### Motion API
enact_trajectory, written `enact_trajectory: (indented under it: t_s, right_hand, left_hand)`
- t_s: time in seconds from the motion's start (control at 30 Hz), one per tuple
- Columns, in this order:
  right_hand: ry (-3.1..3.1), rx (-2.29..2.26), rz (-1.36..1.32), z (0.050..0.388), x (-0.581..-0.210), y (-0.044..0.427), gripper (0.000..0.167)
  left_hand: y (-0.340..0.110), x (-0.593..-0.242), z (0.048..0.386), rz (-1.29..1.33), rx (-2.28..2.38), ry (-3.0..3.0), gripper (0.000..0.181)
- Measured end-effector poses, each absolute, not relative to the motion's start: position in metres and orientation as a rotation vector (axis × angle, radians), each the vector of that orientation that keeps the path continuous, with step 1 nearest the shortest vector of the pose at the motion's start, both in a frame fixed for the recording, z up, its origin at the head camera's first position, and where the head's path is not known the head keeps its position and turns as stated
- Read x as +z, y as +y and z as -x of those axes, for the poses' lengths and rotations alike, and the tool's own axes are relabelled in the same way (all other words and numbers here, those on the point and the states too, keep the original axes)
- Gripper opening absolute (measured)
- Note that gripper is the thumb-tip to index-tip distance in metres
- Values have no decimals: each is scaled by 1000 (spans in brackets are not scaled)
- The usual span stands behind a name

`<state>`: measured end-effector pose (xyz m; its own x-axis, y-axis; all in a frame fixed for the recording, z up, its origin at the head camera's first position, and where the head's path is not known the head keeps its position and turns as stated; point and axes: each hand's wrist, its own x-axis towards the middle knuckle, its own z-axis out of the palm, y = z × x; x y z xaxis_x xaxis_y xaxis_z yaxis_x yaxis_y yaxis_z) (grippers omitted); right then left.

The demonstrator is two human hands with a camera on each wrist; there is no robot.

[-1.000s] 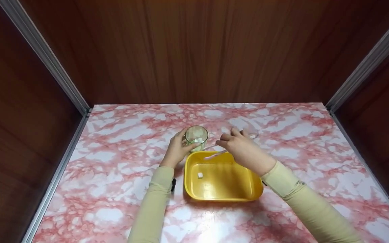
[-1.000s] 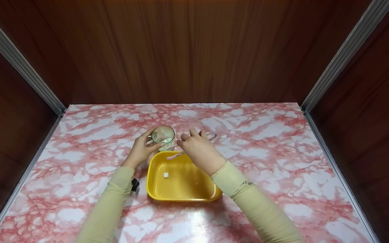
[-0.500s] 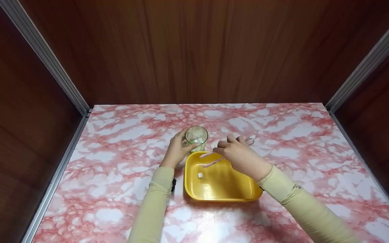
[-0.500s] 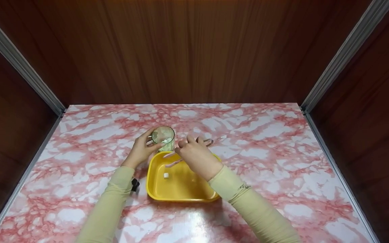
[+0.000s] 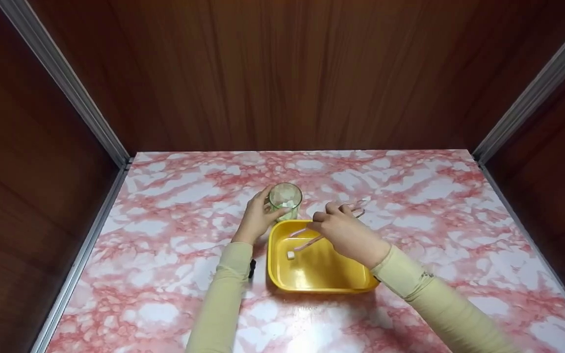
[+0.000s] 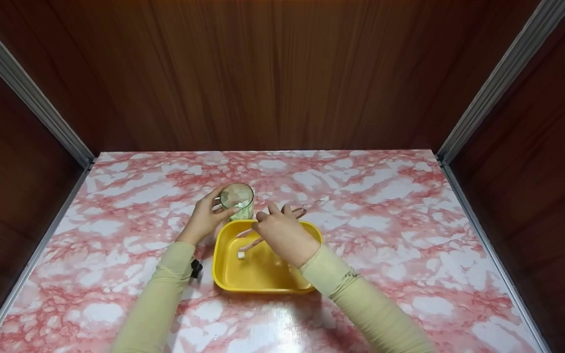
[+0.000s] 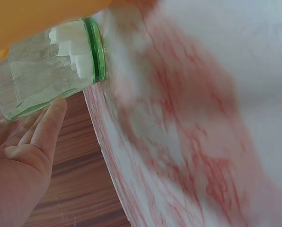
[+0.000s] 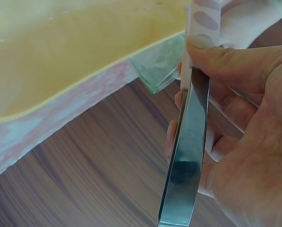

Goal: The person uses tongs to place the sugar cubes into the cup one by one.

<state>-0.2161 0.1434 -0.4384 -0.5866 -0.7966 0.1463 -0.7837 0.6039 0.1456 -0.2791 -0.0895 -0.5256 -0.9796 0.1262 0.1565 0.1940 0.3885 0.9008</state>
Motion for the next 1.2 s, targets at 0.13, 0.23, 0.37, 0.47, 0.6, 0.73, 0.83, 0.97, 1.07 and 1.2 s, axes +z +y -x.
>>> enact_trajectory:
  t_s: [0.13,0.23,0.37,0.47,0.6,0.73,0.83,0.97,1.07,1.2]
  right_hand:
    - [-2636,-106,-1341,214,-441,140,42]
    - [-2652,-104,-1358,213,-443,139,39]
    - [-2662,-101,-1370,213,-446,139,38]
    - [-2656,-89,-1378,213,-448,138,41]
    - [-2648,-75,-1389,212,-452,137,45]
    - [-2647,-77,-1394,212,-454,136,47]
    - [-2651,-87,-1393,212,-455,135,47]
    - [-2661,-92,-1396,212,-457,135,46]
    - [-2668,-81,-1404,213,-458,135,44]
    - [-2669,-73,-1407,213,-460,135,44]
  left_hand:
    - [-90,-526,278,288,-1680,-2574,82]
    - [-90,-527,277,276,-1688,-2579,81]
    - [-90,-526,277,261,-1688,-2585,80]
    - [-90,-526,278,252,-1682,-2592,81]
    - [-90,-527,278,249,-1663,-2600,81]
    - [-90,-527,278,248,-1673,-2596,79]
    - [-90,-526,278,250,-1690,-2584,78]
    - [-89,-525,278,259,-1707,-2566,78]
    - [-89,-525,279,260,-1706,-2568,78]
    - [-90,-524,278,263,-1695,-2575,77]
